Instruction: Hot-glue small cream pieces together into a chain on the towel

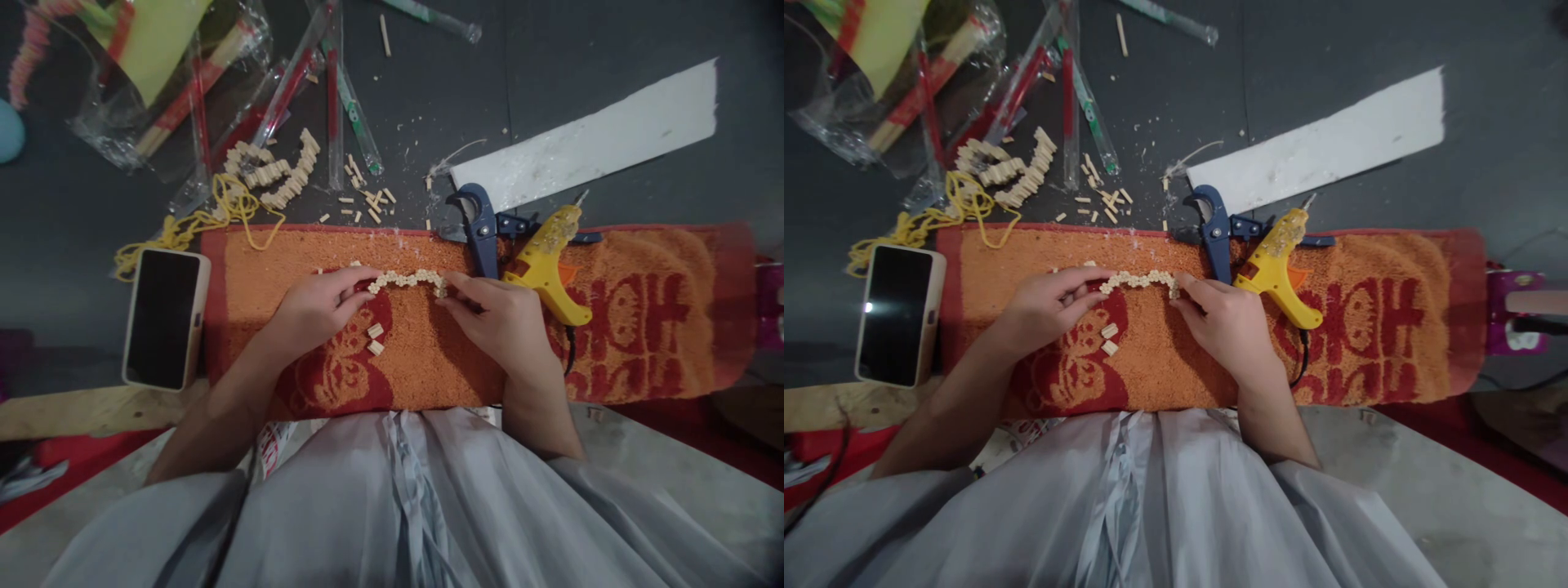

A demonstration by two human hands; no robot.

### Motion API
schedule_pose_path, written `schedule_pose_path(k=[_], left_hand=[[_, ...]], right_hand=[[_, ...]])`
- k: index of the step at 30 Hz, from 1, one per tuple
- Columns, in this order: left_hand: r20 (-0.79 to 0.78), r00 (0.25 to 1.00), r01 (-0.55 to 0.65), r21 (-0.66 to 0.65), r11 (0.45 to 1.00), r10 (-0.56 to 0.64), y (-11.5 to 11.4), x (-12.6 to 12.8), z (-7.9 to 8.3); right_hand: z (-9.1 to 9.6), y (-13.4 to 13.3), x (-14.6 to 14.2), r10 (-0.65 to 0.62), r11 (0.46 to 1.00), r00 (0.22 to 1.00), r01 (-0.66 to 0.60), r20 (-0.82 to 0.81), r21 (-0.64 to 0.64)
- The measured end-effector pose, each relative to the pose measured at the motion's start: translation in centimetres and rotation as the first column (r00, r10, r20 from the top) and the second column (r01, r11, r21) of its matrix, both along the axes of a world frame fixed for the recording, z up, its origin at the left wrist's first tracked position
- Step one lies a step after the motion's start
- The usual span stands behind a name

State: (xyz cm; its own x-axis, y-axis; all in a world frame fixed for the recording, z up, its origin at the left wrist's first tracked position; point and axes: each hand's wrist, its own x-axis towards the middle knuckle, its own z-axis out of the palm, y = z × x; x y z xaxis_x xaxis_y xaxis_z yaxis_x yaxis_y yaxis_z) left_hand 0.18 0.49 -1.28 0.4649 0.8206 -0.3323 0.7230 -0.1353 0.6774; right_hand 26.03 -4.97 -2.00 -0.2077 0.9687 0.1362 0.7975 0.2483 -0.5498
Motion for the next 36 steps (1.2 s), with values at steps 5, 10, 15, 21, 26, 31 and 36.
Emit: schedule_pose_path(k=[5,10,15,21,26,31,36], left_hand=[[-0.008,1.0,-0.004,-0.004,1.0,0.004,0.0,0.1,0.1],[-0.007,1.0,0.005,0.002,1.0,-0.005,-0.1,0.0,0.0],[-0.013,1.0,0.008,0.003,1.0,-0.007,-0.1,-0.1,-0.1],[-0.009,0.999,-0.047,-0.006,0.999,0.047,-0.3,-0.4,0.7],[0.045,0.997,-0.071,0.047,0.996,0.069,-0.9,-0.9,1.6],[0.028,0.958,0.284,0.063,0.957,-0.287,-1.1,-1.2,2.2],[-0.053,0.894,0.447,0.043,0.894,-0.444,-1.0,-1.3,1.9]], right_hand=[[-0.1,0.0,0.0,-0.012,1.0,1.0,0.011,-0.018,-0.011],[-0.1,0.0,-0.1,-0.038,0.999,0.999,0.038,-0.022,-0.025],[-0.2,0.0,-0.1,-0.05,0.998,0.998,0.049,-0.024,-0.031],[-0.1,0.1,0.0,-0.059,0.997,0.997,0.057,-0.04,-0.053],[-0.1,0.1,0.0,-0.078,0.993,0.997,0.076,-0.012,-0.085],[0.0,0.1,0.1,-0.103,0.988,0.993,0.097,-0.052,-0.117],[0.3,-0.1,0.1,-0.115,0.986,0.986,0.099,-0.12,-0.132]])
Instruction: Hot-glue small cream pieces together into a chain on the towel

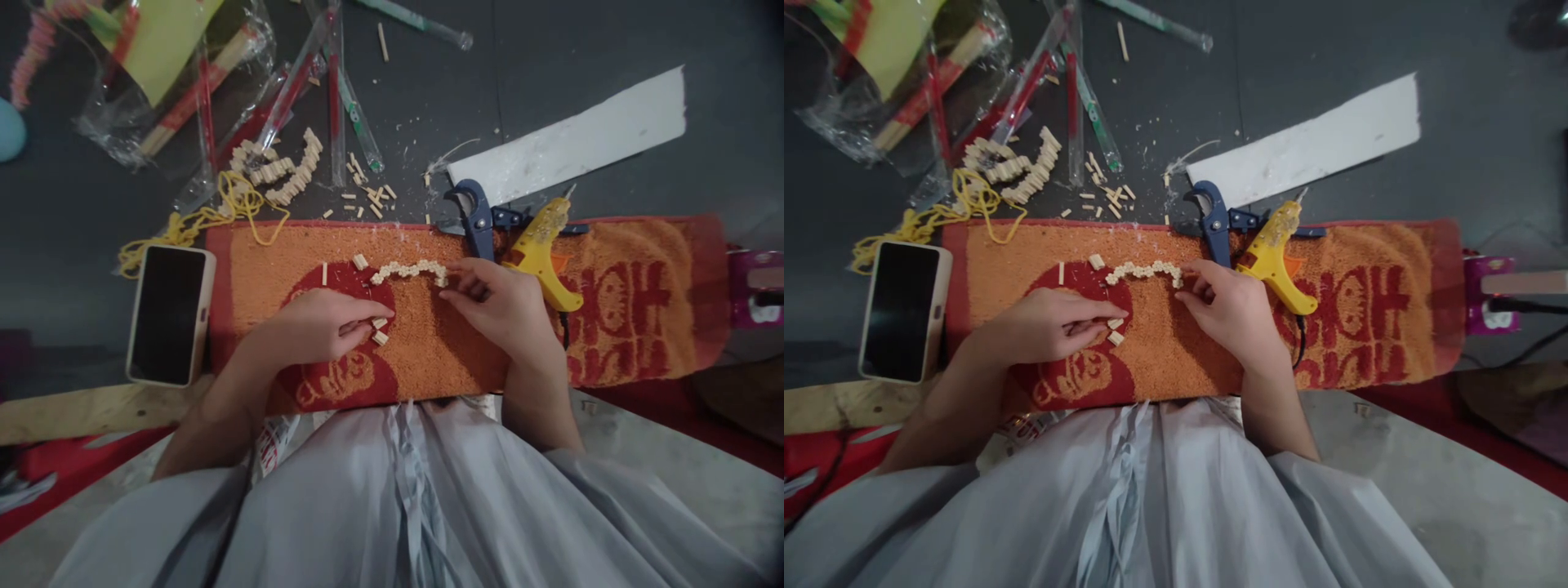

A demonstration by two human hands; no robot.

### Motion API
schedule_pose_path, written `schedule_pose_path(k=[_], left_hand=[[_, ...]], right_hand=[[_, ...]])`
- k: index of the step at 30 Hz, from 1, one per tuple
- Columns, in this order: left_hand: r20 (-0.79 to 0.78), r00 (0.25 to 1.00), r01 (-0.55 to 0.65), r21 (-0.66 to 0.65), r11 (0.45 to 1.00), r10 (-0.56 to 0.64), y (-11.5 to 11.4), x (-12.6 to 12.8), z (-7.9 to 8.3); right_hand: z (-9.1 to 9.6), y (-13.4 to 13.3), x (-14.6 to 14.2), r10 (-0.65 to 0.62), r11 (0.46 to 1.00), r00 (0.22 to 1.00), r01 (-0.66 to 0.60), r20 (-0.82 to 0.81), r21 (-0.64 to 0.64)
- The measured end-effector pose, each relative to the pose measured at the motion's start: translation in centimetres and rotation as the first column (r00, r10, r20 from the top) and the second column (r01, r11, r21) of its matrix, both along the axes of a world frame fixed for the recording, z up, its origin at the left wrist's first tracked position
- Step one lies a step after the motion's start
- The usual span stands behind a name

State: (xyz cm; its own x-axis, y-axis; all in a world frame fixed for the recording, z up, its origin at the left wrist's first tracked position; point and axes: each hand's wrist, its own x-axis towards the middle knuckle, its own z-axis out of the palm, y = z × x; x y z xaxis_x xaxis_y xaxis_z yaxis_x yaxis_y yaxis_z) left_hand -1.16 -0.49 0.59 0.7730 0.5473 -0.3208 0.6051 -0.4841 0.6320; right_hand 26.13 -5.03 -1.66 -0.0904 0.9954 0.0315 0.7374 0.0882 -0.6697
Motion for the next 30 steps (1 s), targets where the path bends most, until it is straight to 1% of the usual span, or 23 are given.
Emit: schedule_pose_path(k=[6,10,13,15,19,21,24,26,30], left_hand=[[0.008,1.0,0.029,0.003,1.0,-0.029,0.0,0.2,-0.5],[-0.011,1.0,0.017,0.016,1.0,-0.016,0.0,0.3,-0.5],[-0.034,0.999,-0.017,0.018,1.0,0.018,0.1,0.3,-0.5],[-0.023,0.998,-0.065,-0.01,0.998,0.065,0.2,0.4,-0.5],[0.031,0.979,-0.197,-0.109,0.974,0.202,0.3,0.6,-0.2],[0.058,0.968,-0.234,-0.149,0.961,0.245,0.3,0.7,-0.1],[0.085,0.96,-0.246,-0.189,0.951,0.265,0.3,0.6,-0.2],[0.095,0.959,-0.242,-0.204,0.948,0.266,0.2,0.6,-0.3],[0.108,0.955,-0.251,-0.209,0.945,0.277,0.1,0.6,-0.4]], right_hand=[[0.7,-0.7,0.0,-0.041,0.999,0.999,0.041,0.005,-0.007],[1.1,-1.3,0.0,-0.062,0.998,0.994,0.061,0.089,0.016],[1.4,-1.6,-0.3,-0.036,0.999,0.99,0.032,0.133,0.031],[1.5,-1.9,-0.8,0.005,0.999,0.991,-0.01,0.131,0.04],[1.2,-2.6,-2.4,0.12,0.992,0.991,-0.122,0.066,0.022],[0.8,-2.9,-3.4,0.154,0.988,0.988,-0.155,0.03,0.022],[0.3,-3.0,-5.0,0.184,0.982,0.982,-0.182,-0.043,0.043],[0.0,-2.9,-5.8,0.178,0.983,0.981,-0.174,-0.081,0.062],[-0.2,-2.5,-6.6,0.17,0.981,0.975,-0.155,-0.14,0.115]])
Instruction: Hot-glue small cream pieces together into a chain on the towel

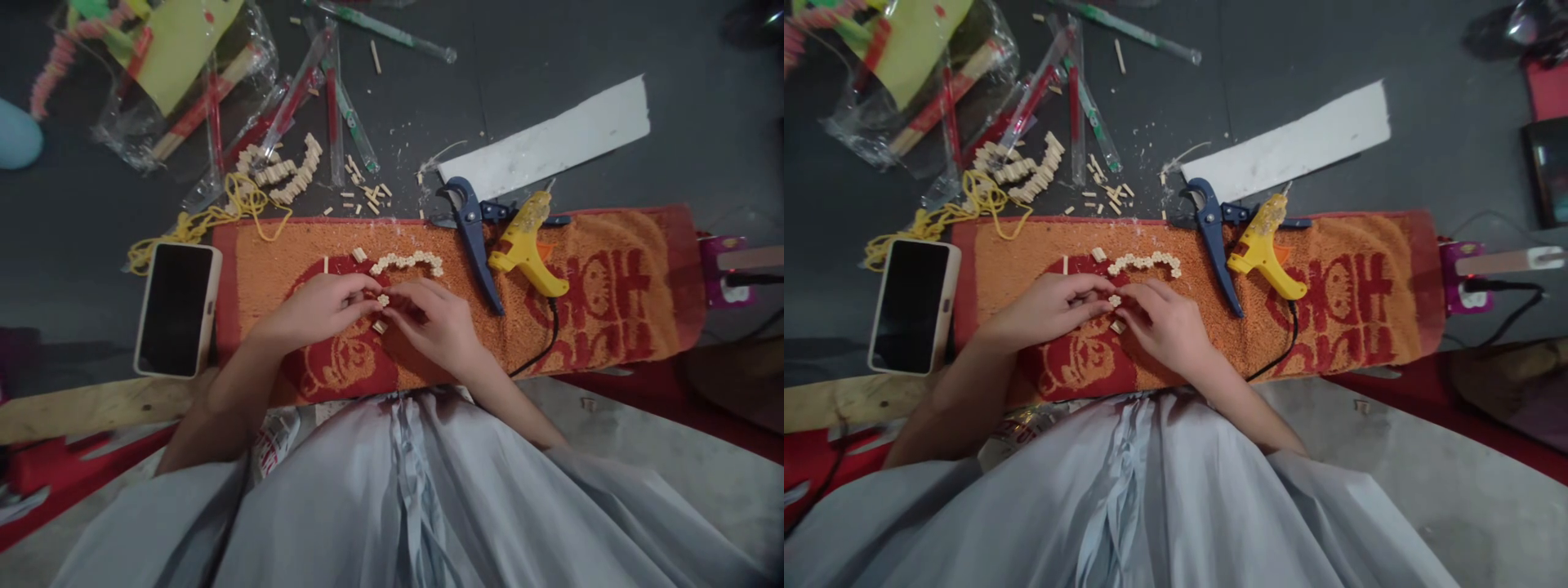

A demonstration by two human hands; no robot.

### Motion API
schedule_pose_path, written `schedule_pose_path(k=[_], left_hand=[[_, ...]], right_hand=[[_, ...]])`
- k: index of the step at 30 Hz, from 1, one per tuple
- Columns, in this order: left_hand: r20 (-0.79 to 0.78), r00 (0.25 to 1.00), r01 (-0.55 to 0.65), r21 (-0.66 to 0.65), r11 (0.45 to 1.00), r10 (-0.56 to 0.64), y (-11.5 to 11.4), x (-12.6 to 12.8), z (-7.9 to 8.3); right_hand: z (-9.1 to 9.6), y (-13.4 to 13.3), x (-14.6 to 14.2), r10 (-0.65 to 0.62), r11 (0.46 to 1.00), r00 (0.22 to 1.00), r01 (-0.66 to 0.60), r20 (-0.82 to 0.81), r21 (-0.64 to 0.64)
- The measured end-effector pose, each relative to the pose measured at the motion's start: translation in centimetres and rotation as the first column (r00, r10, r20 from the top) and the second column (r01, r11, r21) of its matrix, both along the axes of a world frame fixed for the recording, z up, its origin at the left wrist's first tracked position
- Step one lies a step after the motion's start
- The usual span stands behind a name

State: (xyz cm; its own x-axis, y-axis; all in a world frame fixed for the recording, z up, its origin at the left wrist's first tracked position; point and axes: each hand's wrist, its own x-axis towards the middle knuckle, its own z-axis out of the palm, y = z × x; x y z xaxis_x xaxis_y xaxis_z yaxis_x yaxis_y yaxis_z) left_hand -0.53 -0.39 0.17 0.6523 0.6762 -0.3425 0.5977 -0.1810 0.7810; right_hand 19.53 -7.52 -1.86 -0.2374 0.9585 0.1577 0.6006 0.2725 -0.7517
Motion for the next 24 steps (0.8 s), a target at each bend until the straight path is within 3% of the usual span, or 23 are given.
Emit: schedule_pose_path(k=[8,15,24], left_hand=[[0.023,1.0,-0.012,0.032,0.999,0.011,0.0,0.0,0.1],[0.01,1.0,-0.031,0.182,0.983,0.03,-0.1,-0.3,-0.2],[-0.017,0.998,-0.052,0.264,0.963,0.059,-0.2,-0.3,-0.5]], right_hand=[[0.2,0.3,-0.5,-0.029,0.999,0.999,0.03,-0.028,0.027],[-0.1,0.3,-1.1,-0.112,0.993,0.993,0.113,-0.019,0.043],[-1.1,0.7,-1.1,-0.096,0.992,0.995,0.099,-0.041,0.074]])
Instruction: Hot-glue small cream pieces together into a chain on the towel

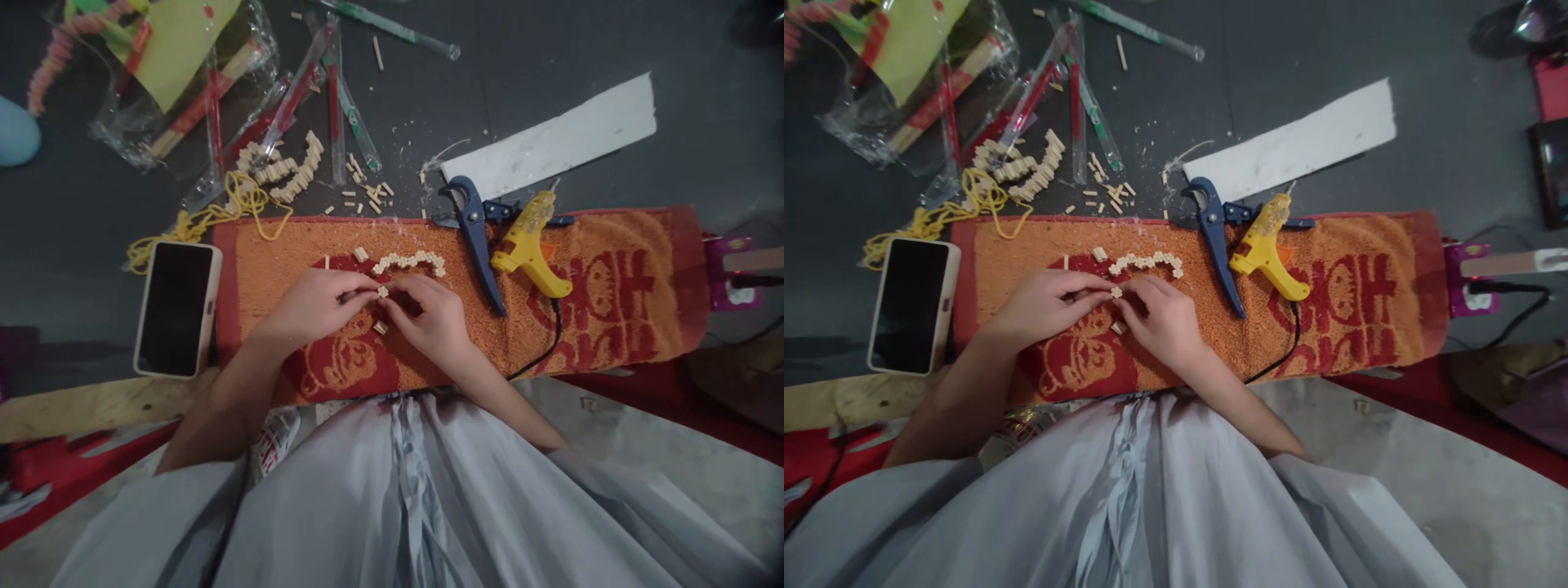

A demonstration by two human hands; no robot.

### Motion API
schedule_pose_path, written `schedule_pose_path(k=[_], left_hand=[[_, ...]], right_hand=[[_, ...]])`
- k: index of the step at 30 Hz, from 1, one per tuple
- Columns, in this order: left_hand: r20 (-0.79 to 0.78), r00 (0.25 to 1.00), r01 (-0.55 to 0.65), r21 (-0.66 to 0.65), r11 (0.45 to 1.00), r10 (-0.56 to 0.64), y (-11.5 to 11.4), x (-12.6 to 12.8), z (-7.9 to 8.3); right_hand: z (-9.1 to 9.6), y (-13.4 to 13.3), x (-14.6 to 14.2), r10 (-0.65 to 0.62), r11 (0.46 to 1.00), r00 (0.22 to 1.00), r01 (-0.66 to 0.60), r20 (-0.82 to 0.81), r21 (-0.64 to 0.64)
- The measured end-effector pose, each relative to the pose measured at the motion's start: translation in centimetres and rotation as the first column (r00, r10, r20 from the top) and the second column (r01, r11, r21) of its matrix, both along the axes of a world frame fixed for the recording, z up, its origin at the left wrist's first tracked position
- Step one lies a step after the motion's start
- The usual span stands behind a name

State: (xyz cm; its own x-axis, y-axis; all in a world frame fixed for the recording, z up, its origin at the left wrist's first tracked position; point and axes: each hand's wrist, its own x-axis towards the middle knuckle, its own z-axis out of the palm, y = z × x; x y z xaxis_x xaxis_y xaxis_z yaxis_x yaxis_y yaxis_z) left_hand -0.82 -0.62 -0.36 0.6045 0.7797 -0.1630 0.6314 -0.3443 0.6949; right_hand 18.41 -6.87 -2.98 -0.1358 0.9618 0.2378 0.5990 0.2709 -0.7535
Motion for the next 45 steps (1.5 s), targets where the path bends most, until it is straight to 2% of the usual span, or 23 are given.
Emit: schedule_pose_path(k=[4,11,18,23,26,29,31,32,40,45], left_hand=[[0.027,1.0,-0.01,0.061,0.998,0.009,-0.2,0.0,-0.2],[0.072,0.993,0.071,0.247,0.966,-0.091,-0.5,-0.3,-0.8],[-0.043,0.99,0.142,0.321,0.936,-0.136,-0.7,-0.3,-0.7],[-0.07,0.983,0.183,0.39,0.903,-0.169,-0.7,-0.4,-0.7],[-0.115,0.967,0.252,0.503,0.826,-0.225,-0.8,-0.5,-0.5],[-0.192,0.94,0.338,0.649,0.682,-0.283,-1.0,-0.5,0.0],[-0.183,0.938,0.332,0.722,0.607,-0.295,-1.2,-0.3,0.4],[-0.16,0.939,0.318,0.743,0.589,-0.305,-1.2,-0.3,0.6],[-0.066,0.957,0.23,0.766,0.6,-0.283,-0.9,-0.5,1.3],[-0.103,0.959,0.251,0.737,0.627,-0.262,-0.7,-0.6,0.9]], right_hand=[[-0.4,0.1,0.0,0.01,0.999,1.0,-0.009,-0.022,0.04],[-0.4,0.0,0.0,0.017,1.0,0.996,-0.017,-0.092,-0.008],[-0.4,-0.1,0.1,0.031,0.999,0.99,-0.034,-0.138,-0.025],[-0.6,-0.1,0.1,0.039,0.997,0.989,-0.049,-0.141,-0.063],[-0.7,-0.2,0.1,0.039,0.998,0.991,-0.044,-0.131,-0.035],[-0.8,-0.1,0.1,0.045,0.999,0.993,-0.045,-0.113,-0.001],[-0.8,-0.1,0.1,0.05,0.999,0.993,-0.05,-0.105,0.002],[-0.9,-0.1,0.1,0.05,0.999,0.993,-0.05,-0.103,0.001],[-0.8,-0.1,0.1,-0.003,1.0,0.993,0.0,-0.119,-0.025],[-0.9,-0.2,0.1,-0.023,0.998,0.989,0.013,-0.146,-0.068]])
